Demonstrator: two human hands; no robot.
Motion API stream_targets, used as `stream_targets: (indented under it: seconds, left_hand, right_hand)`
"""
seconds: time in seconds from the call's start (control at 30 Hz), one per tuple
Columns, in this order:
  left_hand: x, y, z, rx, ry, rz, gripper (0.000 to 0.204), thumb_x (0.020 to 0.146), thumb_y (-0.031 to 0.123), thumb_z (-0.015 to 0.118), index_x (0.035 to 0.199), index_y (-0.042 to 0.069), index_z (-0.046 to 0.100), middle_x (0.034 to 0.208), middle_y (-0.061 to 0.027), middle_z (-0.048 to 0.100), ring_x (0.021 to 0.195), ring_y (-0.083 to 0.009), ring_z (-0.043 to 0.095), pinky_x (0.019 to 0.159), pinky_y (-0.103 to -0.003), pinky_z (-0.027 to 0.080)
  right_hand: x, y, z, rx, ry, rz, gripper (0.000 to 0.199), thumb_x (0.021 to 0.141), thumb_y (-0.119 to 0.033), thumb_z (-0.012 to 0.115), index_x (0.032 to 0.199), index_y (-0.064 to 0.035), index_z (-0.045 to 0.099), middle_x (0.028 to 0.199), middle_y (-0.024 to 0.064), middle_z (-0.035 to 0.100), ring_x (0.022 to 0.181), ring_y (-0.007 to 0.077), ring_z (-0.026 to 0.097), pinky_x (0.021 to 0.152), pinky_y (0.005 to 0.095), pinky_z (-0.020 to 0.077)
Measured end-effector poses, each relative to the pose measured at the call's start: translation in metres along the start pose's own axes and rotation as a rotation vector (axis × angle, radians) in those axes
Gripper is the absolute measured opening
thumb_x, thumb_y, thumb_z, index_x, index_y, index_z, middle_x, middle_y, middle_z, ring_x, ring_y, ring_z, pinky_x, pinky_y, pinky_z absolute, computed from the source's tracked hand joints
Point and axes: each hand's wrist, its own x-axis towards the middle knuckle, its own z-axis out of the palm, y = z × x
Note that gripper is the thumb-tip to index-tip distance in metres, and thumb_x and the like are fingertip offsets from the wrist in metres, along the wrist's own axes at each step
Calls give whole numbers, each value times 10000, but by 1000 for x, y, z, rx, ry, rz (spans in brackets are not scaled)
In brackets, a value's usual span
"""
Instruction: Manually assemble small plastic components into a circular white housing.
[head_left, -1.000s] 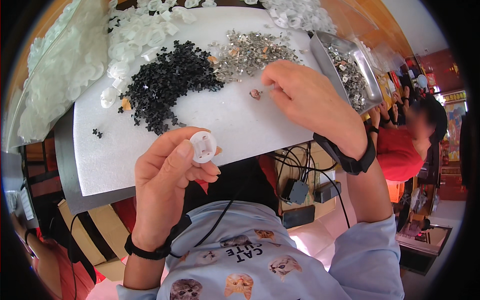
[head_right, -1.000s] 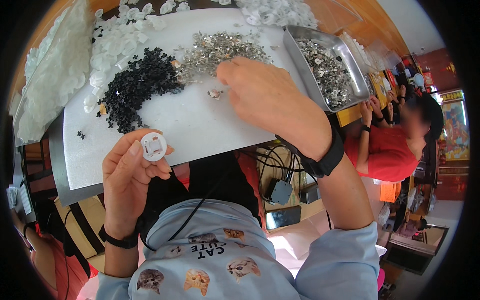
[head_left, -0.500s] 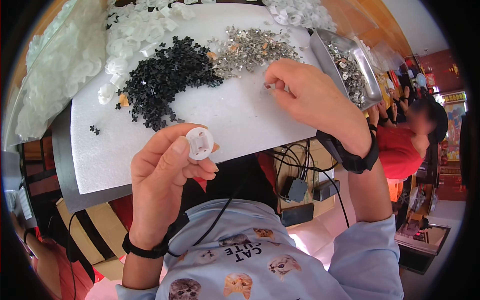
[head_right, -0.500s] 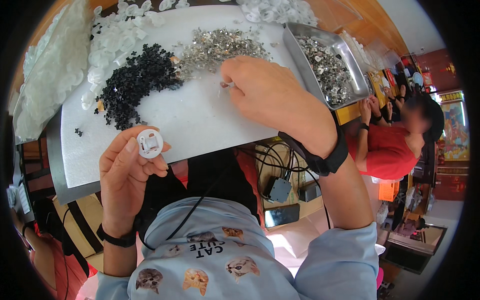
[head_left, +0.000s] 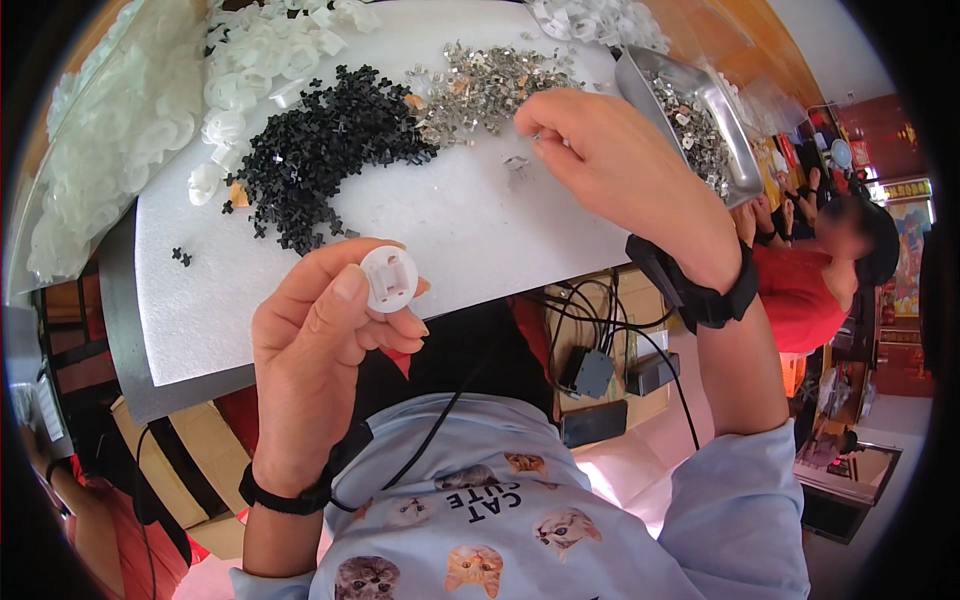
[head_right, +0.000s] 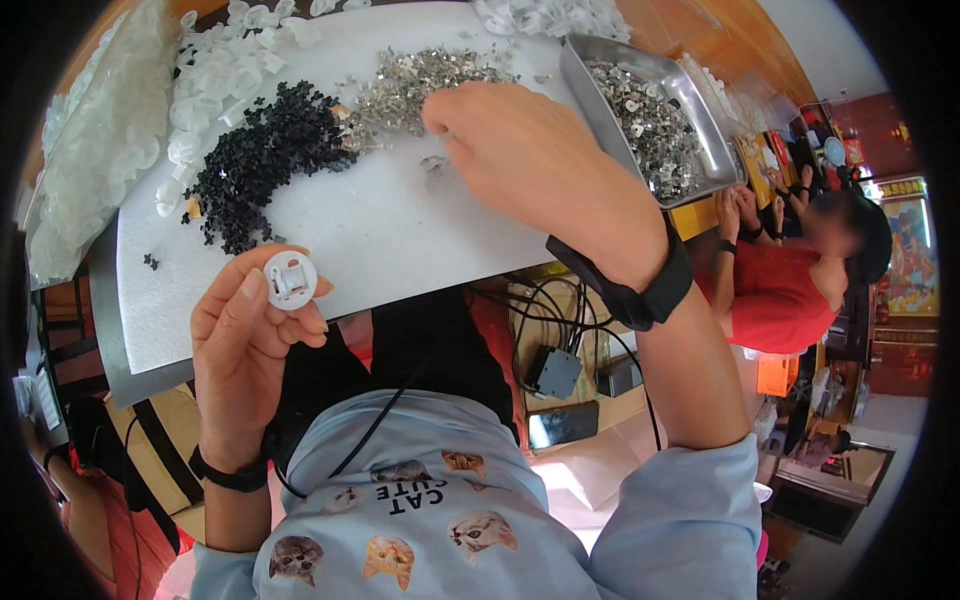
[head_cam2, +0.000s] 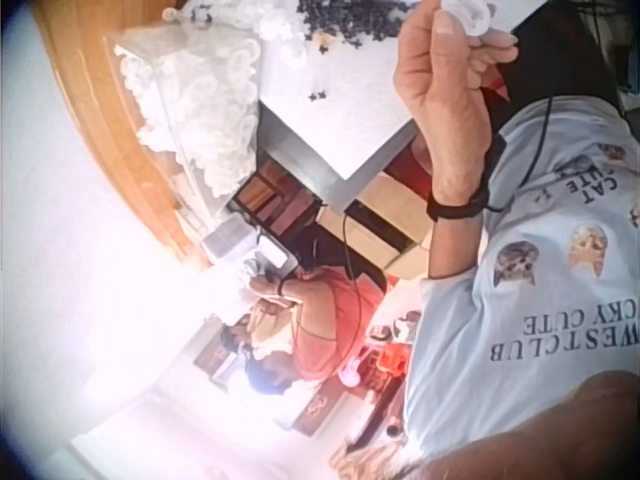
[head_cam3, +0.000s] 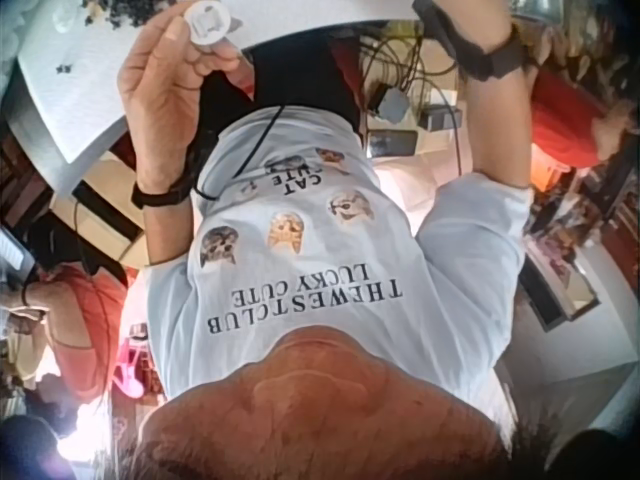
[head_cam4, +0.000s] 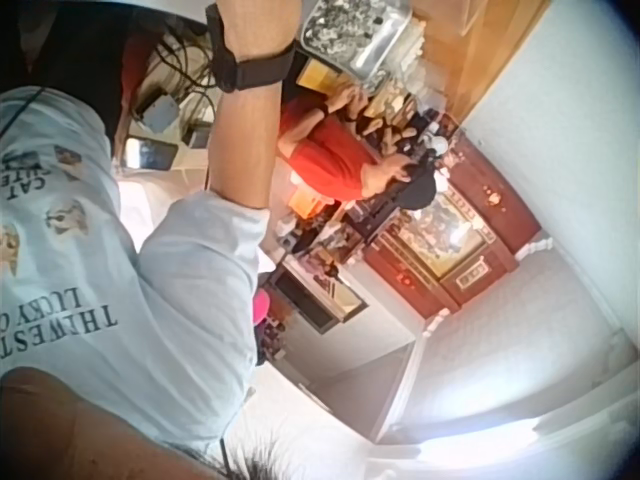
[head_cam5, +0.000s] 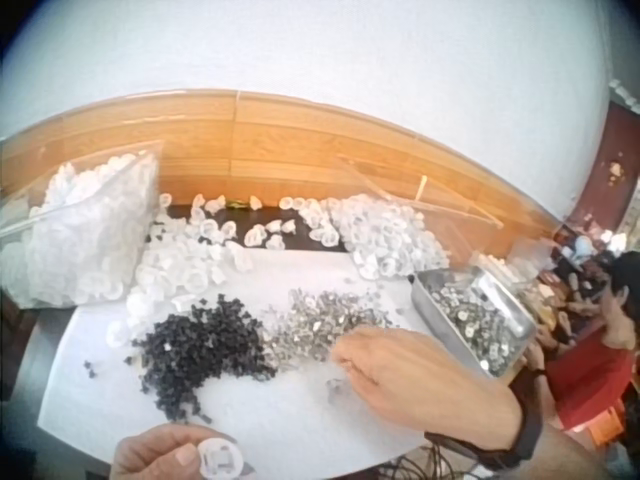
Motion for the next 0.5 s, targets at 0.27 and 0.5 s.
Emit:
stream_targets:
  seconds: [0.27,0.5]
  left_hand:
    - [-1,0,0,-12,13,-7,348,980,168,403,1174,-100,510,959,-230,647,742,-175,658,671,-269,569]
    - [0,0,1,-20,6,8,348,981,165,400,1179,-100,509,961,-235,645,743,-179,659,672,-270,568]
  right_hand:
    - [3,-3,-1,21,-100,-29,135,814,-52,511,923,-4,574,802,144,555,715,315,541,630,376,425]
    - [9,-2,-3,-113,-250,13,95,818,-61,517,887,-5,550,835,134,541,712,319,534,633,394,421]
